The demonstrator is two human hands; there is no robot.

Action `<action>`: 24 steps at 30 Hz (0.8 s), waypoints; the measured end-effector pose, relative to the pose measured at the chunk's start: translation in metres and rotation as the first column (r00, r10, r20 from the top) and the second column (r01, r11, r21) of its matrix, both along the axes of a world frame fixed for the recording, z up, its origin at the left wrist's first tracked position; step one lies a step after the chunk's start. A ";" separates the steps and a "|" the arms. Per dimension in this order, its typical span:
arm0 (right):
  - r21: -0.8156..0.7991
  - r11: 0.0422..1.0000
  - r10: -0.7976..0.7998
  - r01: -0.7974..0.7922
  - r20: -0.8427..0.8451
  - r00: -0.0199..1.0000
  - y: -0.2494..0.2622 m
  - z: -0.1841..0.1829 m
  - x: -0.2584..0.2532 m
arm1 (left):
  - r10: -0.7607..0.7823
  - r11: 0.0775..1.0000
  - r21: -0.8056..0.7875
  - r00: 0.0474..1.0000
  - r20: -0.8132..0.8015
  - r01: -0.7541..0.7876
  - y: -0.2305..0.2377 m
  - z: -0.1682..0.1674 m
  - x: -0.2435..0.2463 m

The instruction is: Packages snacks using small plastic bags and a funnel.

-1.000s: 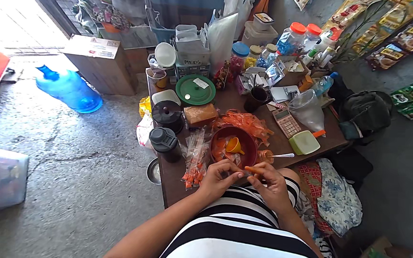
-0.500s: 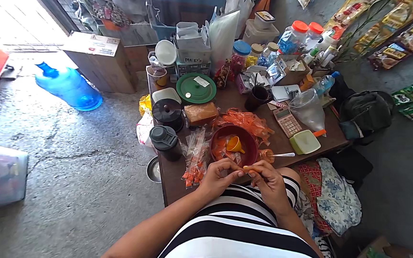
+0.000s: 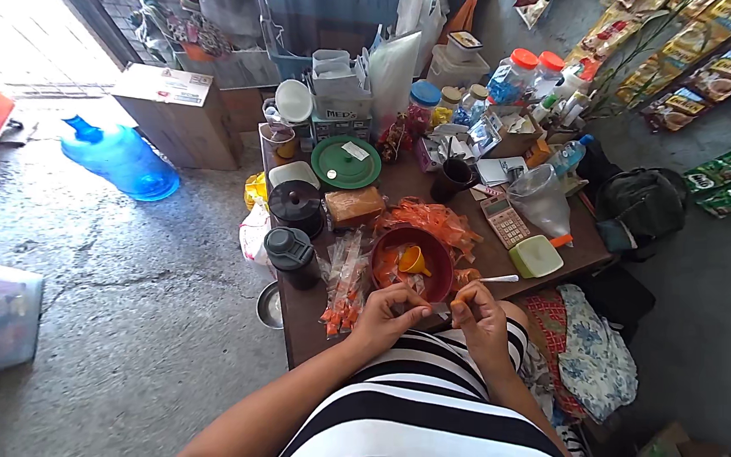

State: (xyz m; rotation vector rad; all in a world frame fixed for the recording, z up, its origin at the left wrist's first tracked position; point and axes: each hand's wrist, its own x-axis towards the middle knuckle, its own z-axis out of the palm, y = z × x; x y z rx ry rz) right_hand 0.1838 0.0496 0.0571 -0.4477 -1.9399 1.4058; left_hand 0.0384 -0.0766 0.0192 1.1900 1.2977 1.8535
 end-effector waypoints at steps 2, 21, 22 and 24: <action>-0.013 1.000 0.011 -0.011 0.001 1.000 0.002 -0.001 0.002 | 0.028 1.000 -0.006 1.000 0.013 -0.027 0.000 0.000 0.000; 0.102 0.992 -0.072 0.074 -0.018 0.997 -0.012 -0.004 0.006 | -0.063 0.998 -0.010 0.998 -0.016 0.063 -0.003 -0.003 0.004; 0.100 0.991 -0.085 0.087 -0.022 0.996 -0.013 -0.004 0.006 | -0.075 0.997 -0.005 0.997 -0.028 0.075 -0.004 -0.002 0.004; 0.095 0.993 -0.071 0.073 -0.030 0.997 -0.014 -0.002 0.007 | -0.081 0.997 0.001 0.996 -0.044 0.081 -0.004 -0.001 0.005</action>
